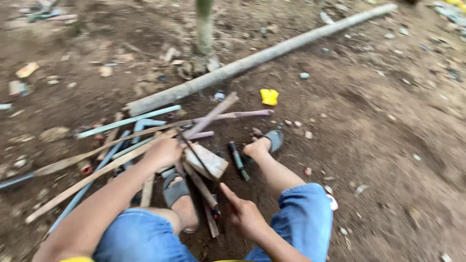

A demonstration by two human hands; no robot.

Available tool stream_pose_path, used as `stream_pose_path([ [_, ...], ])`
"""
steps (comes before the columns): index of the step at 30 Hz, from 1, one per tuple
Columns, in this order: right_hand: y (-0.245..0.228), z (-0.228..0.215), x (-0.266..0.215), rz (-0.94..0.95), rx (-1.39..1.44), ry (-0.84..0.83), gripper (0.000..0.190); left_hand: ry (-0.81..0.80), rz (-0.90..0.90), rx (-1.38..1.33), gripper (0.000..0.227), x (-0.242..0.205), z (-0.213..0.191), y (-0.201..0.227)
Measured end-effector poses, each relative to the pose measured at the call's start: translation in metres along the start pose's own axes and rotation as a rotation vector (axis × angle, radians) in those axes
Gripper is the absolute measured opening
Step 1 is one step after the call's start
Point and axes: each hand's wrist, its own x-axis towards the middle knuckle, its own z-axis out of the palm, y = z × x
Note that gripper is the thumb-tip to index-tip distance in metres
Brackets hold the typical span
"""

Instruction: Cutting a plastic pipe using a hacksaw while sitting on the ground.

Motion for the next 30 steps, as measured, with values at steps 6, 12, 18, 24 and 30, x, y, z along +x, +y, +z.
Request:
stream_pose_path([
  [6,0.001,-0.002,0.013,0.097,-0.079,0.033,0.088,0.030,0.052,0.088,0.037,0.005,0.003,-0.004],
  [12,-0.012,-0.005,0.008,0.084,-0.092,-0.008,0.073,0.015,0.024,0.032,0.045,0.006,0.009,-0.010],
  [18,-0.013,-0.006,0.001,0.110,-0.006,-0.026,0.074,-0.122,0.000,0.144,0.048,-0.006,-0.004,0.006],
  [24,-0.001,0.002,0.005,0.043,0.001,0.007,0.071,-0.024,0.023,0.039,0.041,0.003,0.012,-0.011],
  [30,-0.004,0.002,0.006,0.190,0.286,-0.058,0.069,-0.049,0.046,0.047,0.048,0.000,0.009,-0.004],
])
